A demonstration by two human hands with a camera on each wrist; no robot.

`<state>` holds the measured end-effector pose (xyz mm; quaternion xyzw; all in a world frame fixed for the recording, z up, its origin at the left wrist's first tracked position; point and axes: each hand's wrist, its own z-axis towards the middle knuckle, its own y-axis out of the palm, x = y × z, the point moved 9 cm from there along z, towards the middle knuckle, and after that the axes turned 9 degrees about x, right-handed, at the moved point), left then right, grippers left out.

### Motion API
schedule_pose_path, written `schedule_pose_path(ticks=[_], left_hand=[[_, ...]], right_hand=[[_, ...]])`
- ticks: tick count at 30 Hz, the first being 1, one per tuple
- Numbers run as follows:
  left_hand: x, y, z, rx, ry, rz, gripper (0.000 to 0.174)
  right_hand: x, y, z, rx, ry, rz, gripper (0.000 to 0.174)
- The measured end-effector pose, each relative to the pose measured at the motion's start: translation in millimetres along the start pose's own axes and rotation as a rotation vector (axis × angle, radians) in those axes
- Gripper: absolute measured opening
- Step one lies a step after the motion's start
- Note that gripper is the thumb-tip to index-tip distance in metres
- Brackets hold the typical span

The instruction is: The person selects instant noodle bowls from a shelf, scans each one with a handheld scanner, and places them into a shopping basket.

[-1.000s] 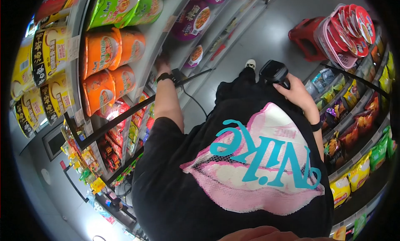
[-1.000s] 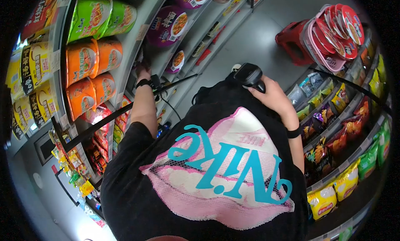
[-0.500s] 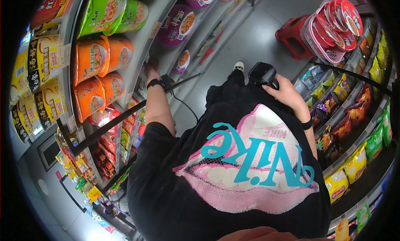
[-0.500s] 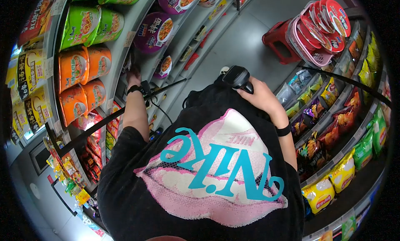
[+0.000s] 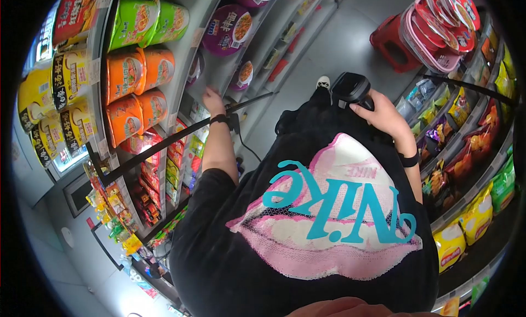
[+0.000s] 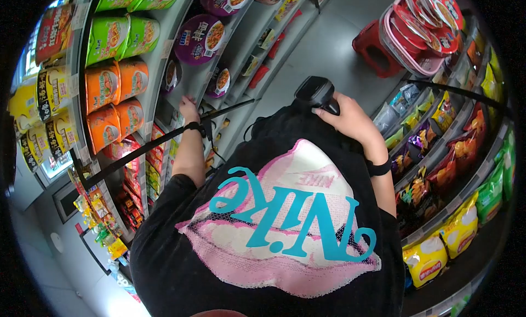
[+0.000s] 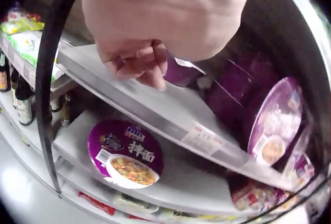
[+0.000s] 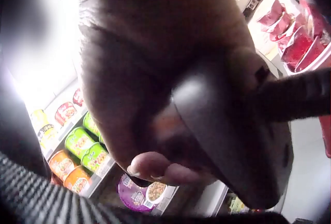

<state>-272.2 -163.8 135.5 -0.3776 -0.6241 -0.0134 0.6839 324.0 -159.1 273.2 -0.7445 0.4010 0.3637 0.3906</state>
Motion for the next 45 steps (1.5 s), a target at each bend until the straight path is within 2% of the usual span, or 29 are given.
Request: schedule_pose_path(ticks=[2, 3, 4, 6, 7, 8, 10, 11, 12, 14, 18, 22, 26, 34, 40, 42, 45], left_hand=[[30.4, 0.2, -31.8, -0.022, 0.158, 0.372, 0.033], [33.4, 2.1, -32.2, -0.021, 0.345, 0.439, 0.033], [22.1, 0.0, -30.0, -0.031, 0.357, 0.451, 0.033], [63.1, 19.0, -81.0, -0.215, 0.645, 0.603, 0.031], [27.0, 21.4, -63.0, -0.311, 0.607, 0.666, 0.031], [33.0, 24.9, -69.5, -0.325, 0.615, 0.681, 0.031], [-9.8, 39.7, -88.6, -0.707, 0.077, 0.778, 0.034], [-13.8, 47.0, -103.7, -0.834, -0.011, 0.743, 0.039], [-10.1, 51.3, -110.2, -0.843, -0.010, 0.755, 0.039], [-10.1, 61.7, -136.5, -0.995, -0.092, 0.874, 0.040], [14.8, 89.3, -157.5, -1.002, 0.000, 0.831, 0.042], [16.6, 104.5, -172.1, -1.057, -0.024, 0.792, 0.041], [26.2, 118.1, -182.4, -1.062, 0.032, 0.837, 0.041], [24.6, 108.4, -180.1, -1.066, -0.007, 0.802, 0.043], [-19.2, 71.1, -165.9, -0.958, -0.043, 0.790, 0.039], [-55.7, 57.9, -152.9, -0.970, -0.066, 0.760, 0.039], [-85.7, 38.4, -154.2, -0.936, -0.177, 0.776, 0.040]], right_hand=[[9.8, -9.3, -6.1, 0.014, 0.034, 0.048, 0.043], [16.2, -14.4, -7.9, 0.037, 0.036, 0.085, 0.043], [23.0, -19.4, -8.1, 0.060, 0.039, 0.121, 0.043], [34.1, -26.2, -6.6, 0.090, 0.038, 0.174, 0.042], [39.9, -29.9, -6.1, 0.105, 0.041, 0.218, 0.042], [44.6, -33.2, -5.6, 0.119, 0.044, 0.262, 0.041], [50.2, -40.8, -4.6, 0.156, 0.058, 0.292, 0.040], [52.8, -45.2, -4.6, 0.191, 0.054, 0.335, 0.039], [54.5, -50.0, -5.5, 0.226, 0.047, 0.377, 0.039], [58.9, -56.5, -10.2, 0.265, 0.070, 0.420, 0.038], [75.0, -62.1, -3.6, 0.308, 0.061, 0.645, 0.029], [85.2, -66.1, -5.9, 0.359, 0.092, 0.755, 0.021], [92.6, -71.4, -2.5, 0.369, 0.123, 0.808, 0.022], [93.8, -55.5, -1.1, 0.341, 0.132, 0.796, 0.025], [81.4, -46.3, 0.5, 0.287, 0.110, 0.694, 0.025], [80.1, -41.5, -1.8, 0.280, 0.129, 0.627, 0.024], [74.4, -30.5, -2.7, 0.267, 0.100, 0.532, 0.026]])
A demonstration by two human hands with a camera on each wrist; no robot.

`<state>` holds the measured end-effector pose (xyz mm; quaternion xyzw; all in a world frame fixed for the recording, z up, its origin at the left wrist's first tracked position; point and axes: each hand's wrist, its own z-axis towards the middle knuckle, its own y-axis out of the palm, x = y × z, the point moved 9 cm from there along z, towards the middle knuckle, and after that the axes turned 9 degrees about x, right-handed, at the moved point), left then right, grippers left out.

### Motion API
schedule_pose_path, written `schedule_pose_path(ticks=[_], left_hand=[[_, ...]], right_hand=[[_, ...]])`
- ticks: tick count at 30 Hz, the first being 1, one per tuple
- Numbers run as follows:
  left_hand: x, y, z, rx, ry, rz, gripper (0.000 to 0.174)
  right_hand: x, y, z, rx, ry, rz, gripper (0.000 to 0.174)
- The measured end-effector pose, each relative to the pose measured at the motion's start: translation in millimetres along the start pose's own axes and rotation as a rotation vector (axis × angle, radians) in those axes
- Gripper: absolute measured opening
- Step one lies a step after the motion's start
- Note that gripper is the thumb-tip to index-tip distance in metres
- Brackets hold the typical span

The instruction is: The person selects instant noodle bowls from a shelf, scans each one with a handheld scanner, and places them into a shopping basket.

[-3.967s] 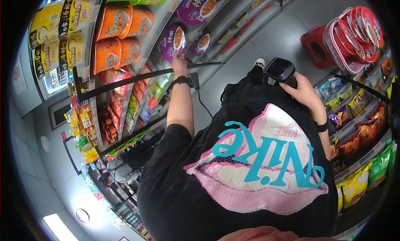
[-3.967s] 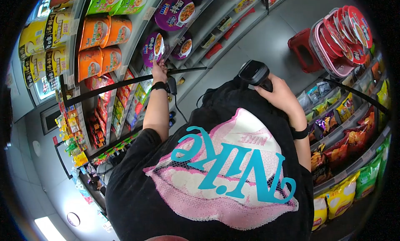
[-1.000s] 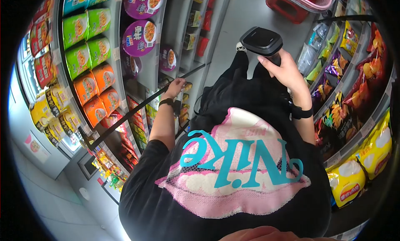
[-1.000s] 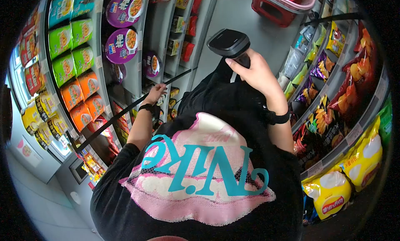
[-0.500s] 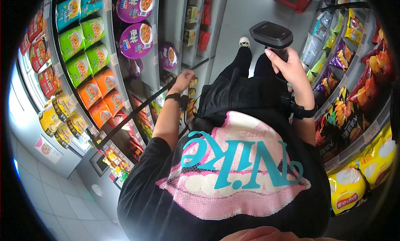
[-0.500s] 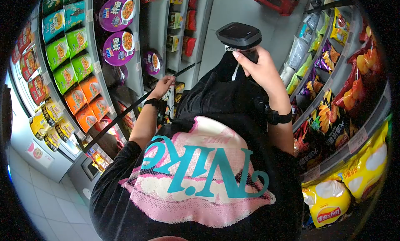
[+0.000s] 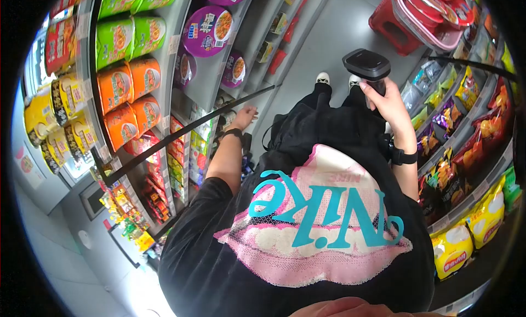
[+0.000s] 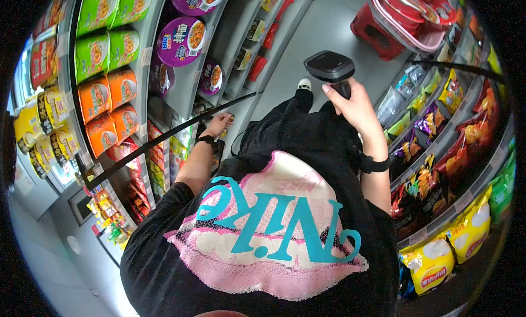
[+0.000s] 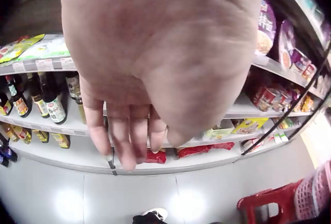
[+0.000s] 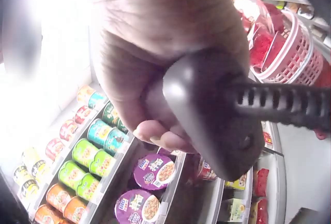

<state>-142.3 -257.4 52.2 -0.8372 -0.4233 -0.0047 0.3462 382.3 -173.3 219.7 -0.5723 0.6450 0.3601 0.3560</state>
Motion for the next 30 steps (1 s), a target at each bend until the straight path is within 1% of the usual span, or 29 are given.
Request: schedule_pose_path(ticks=[1, 3, 5, 9, 11, 12, 13, 15, 16, 17, 19, 20, 21, 22, 23, 24, 25, 26, 27, 28, 29, 30], left_hand=[[-2.9, 1.6, 1.9, 0.000, 0.008, -0.024, 0.040], [-23.2, -0.5, 12.5, 0.015, -0.057, -0.114, 0.037], [-36.8, -0.3, 31.8, -0.004, -0.029, -0.165, 0.035], [-64.3, 2.7, 72.6, -0.003, -0.091, -0.348, 0.036], [-71.2, 4.6, 87.8, 0.023, -0.128, -0.414, 0.037], [-72.5, 8.5, 91.0, -0.023, -0.172, -0.398, 0.043], [-72.2, 11.7, 97.4, -0.031, -0.171, -0.408, 0.043], [-75.5, 13.2, 112.9, -0.010, -0.245, -0.565, 0.048], [-76.3, 14.0, 119.4, 0.004, -0.253, -0.571, 0.056], [-80.4, 15.2, 128.8, -0.005, -0.249, -0.575, 0.056], [-86.4, 20.6, 149.1, -0.015, -0.274, -0.674, 0.065], [-81.7, 21.8, 155.1, -0.026, -0.271, -0.677, 0.065], [-74.4, 19.0, 162.7, 0.023, -0.252, -0.803, 0.067], [-67.6, 16.3, 169.4, 0.073, -0.236, -0.929, 0.069], [-63.6, 13.5, 178.4, 0.124, -0.220, -1.056, 0.071], [-63.1, 14.9, 188.2, 0.116, -0.279, -1.106, 0.074], [-62.3, 15.8, 194.0, 0.106, -0.280, -1.111, 0.074], [-60.0, 12.9, 196.5, 0.120, -0.286, -1.133, 0.069], [-58.3, 8.1, 197.9, 0.137, -0.293, -1.154, 0.064], [-59.5, 6.8, 201.7, 0.127, -0.355, -1.190, 0.052], [-60.3, 5.4, 209.1, 0.119, -0.356, -1.191, 0.052], [-66.1, 8.7, 218.6, 0.108, -0.391, -1.196, 0.047]], right_hand=[[-0.6, 7.8, -1.0, -0.021, -0.016, -0.052, 0.026], [-2.7, 26.5, -4.1, -0.028, -0.009, -0.129, 0.027], [-5.3, 50.4, -7.3, -0.060, 0.014, -0.205, 0.029], [-11.4, 90.4, -16.7, -0.142, 0.009, -0.393, 0.036], [-7.7, 99.0, -18.3, -0.135, 0.040, -0.456, 0.038], [-6.1, 101.3, -19.0, -0.130, 0.030, -0.505, 0.039], [-5.8, 106.3, -20.6, -0.125, 0.020, -0.554, 0.039], [-14.1, 118.4, -27.0, -0.100, 0.027, -0.598, 0.039], [-13.4, 120.5, -28.0, -0.089, 0.035, -0.629, 0.038], [-12.7, 122.5, -29.4, -0.077, 0.043, -0.659, 0.037], [-13.0, 128.4, -35.1, -0.049, 0.048, -0.688, 0.036], [-14.1, 131.4, -37.1, -0.035, 0.036, -0.692, 0.035], [-15.5, 133.8, -38.5, -0.022, 0.024, -0.696, 0.035], [-13.5, 133.2, -40.3, -0.019, 0.083, -0.754, 0.036], [-10.1, 132.8, -41.3, -0.013, 0.085, -0.763, 0.036], [-11.2, 134.5, -41.7, -0.011, -0.004, -0.776, 0.036], [-15.4, 138.1, -42.4, -0.010, -0.093, -0.789, 0.037], [-19.4, 141.9, -43.5, -0.004, -0.091, -0.797, 0.037], [-20.2, 144.4, -44.9, 0.004, -0.017, -0.819, 0.037], [-17.6, 144.9, -46.5, 0.013, 0.056, -0.840, 0.038], [-15.7, 145.1, -46.6, 0.017, 0.059, -0.845, 0.038], [-15.2, 146.3, -46.1, 0.006, 0.026, -0.850, 0.038]])
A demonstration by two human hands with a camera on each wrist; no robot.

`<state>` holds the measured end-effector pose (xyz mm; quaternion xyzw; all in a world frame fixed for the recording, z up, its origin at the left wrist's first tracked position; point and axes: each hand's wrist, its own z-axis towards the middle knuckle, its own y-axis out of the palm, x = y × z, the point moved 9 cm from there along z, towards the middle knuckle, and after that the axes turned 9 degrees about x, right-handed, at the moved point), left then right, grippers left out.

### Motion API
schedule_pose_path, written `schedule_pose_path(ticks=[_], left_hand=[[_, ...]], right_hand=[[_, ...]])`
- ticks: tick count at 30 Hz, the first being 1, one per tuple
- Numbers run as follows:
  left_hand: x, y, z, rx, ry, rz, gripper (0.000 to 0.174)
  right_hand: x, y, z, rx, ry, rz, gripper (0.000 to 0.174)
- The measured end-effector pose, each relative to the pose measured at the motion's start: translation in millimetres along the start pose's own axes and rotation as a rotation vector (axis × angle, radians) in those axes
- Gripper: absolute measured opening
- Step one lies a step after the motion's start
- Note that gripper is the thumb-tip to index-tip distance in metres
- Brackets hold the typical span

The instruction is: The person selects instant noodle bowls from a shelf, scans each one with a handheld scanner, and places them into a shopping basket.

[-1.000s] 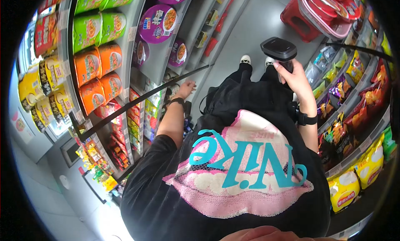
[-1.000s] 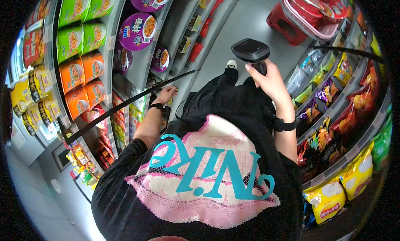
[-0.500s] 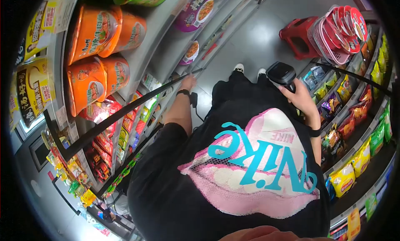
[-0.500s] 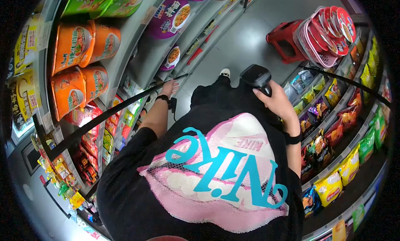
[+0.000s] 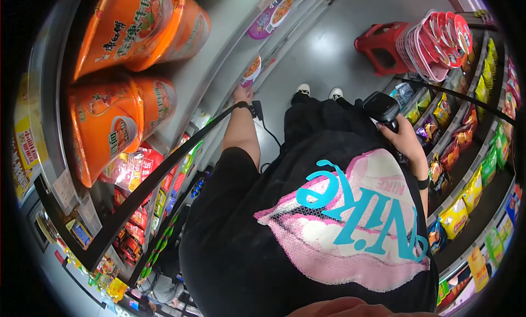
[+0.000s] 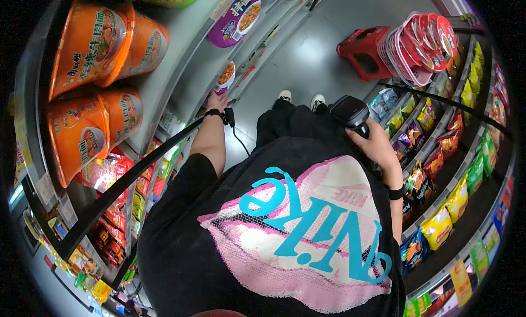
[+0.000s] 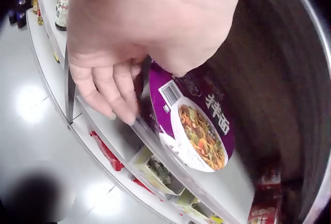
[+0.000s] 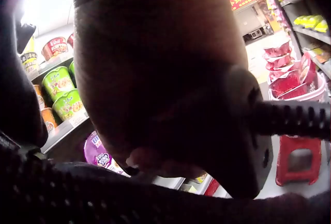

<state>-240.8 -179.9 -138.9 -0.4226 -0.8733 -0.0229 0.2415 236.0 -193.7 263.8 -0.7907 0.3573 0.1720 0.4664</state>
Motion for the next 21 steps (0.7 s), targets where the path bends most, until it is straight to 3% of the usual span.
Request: schedule_pose_path(ticks=[3, 6, 9, 13, 15, 17, 21], left_hand=[[-2.4, -2.9, 20.9, -0.014, 0.012, 0.045, 0.041], [-9.9, -1.5, 20.7, -0.037, -0.095, -0.010, 0.038], [18.7, 5.5, 11.0, -0.083, 0.267, 0.037, 0.056], [15.3, 3.6, -2.7, -0.009, 0.408, 0.070, 0.047], [8.0, -0.1, -32.1, 0.036, 0.401, 0.195, 0.055], [-7.7, 2.2, -54.1, 0.001, 0.366, 0.279, 0.057], [-20.0, 10.0, -127.9, -0.091, 0.467, 0.337, 0.056]], right_hand=[[-0.2, 1.8, -1.8, 0.002, -0.030, -0.007, 0.038], [4.3, 3.0, -2.3, 0.004, -0.059, -0.007, 0.037], [3.7, 2.1, -0.1, -0.003, -0.094, -0.017, 0.037], [15.5, 2.8, 4.4, -0.021, -0.166, 0.005, 0.037], [2.7, -1.8, 6.0, -0.056, -0.175, -0.019, 0.038], [-4.0, -3.7, 7.9, -0.093, -0.182, -0.043, 0.038], [2.6, -12.7, 16.9, -0.160, -0.267, -0.022, 0.041]])
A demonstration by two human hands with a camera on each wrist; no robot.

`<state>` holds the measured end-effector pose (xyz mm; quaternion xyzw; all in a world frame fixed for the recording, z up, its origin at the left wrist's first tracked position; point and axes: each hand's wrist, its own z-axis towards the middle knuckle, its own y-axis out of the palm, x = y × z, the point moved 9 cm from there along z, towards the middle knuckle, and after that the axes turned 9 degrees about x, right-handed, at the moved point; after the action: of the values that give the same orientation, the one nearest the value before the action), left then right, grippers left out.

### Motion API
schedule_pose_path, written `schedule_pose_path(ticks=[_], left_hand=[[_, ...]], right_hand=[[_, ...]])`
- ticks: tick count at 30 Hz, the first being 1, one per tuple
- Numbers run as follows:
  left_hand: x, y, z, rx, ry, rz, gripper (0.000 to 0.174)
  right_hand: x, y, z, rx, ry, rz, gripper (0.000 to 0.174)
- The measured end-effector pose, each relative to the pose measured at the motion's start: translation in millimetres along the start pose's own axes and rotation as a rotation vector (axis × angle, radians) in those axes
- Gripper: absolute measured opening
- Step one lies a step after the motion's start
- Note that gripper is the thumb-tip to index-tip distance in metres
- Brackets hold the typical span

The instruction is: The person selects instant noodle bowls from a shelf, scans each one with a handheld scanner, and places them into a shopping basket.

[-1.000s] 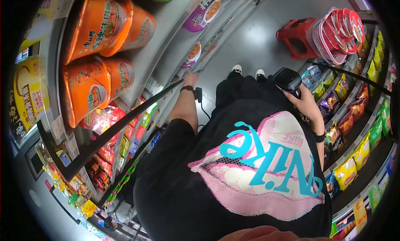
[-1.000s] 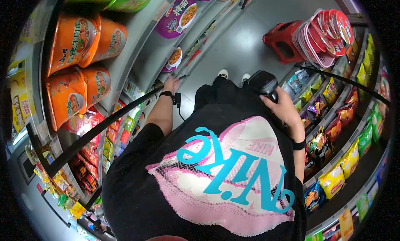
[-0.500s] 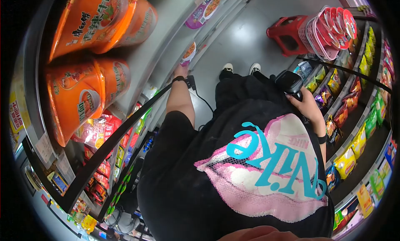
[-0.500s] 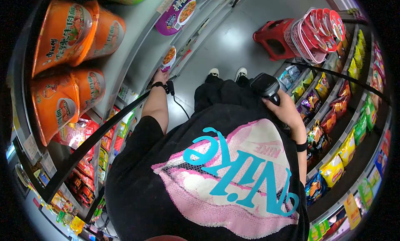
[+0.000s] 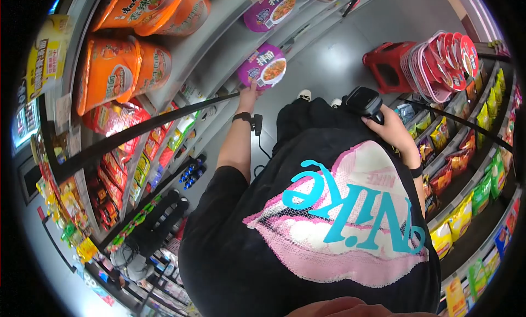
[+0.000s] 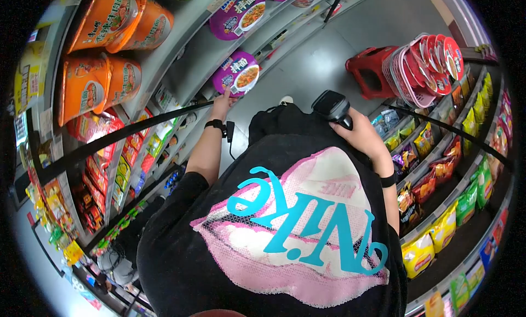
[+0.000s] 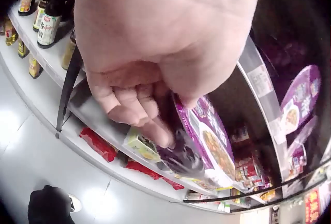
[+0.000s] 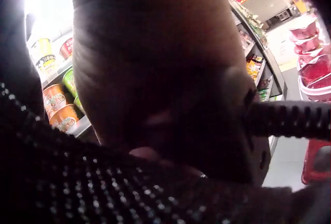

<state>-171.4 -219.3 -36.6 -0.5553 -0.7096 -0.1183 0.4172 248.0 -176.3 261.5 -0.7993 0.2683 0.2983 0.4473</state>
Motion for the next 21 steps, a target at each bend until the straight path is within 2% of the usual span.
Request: schedule_pose_path(ticks=[3, 10, 16, 18, 21], left_hand=[[-0.5, 4.4, -38.0, 0.018, 0.047, 0.026, 0.056], [16.6, 8.7, -127.4, 0.102, 0.142, 0.149, 0.057], [38.4, 2.5, -196.5, 0.292, 0.152, 0.116, 0.054], [46.2, -10.1, -212.9, 0.416, 0.169, 0.101, 0.051], [37.2, -32.0, -206.5, 0.507, 0.196, 0.044, 0.051]], right_hand=[[11.7, -13.6, -1.0, -0.032, -0.055, 0.004, 0.042], [42.8, -53.6, -7.8, -0.077, -0.037, 0.071, 0.043], [71.6, -67.8, -9.3, -0.132, -0.115, 0.092, 0.046], [76.8, -67.9, -11.1, -0.171, -0.132, 0.103, 0.047], [79.0, -70.7, -14.2, -0.180, -0.172, 0.094, 0.047]])
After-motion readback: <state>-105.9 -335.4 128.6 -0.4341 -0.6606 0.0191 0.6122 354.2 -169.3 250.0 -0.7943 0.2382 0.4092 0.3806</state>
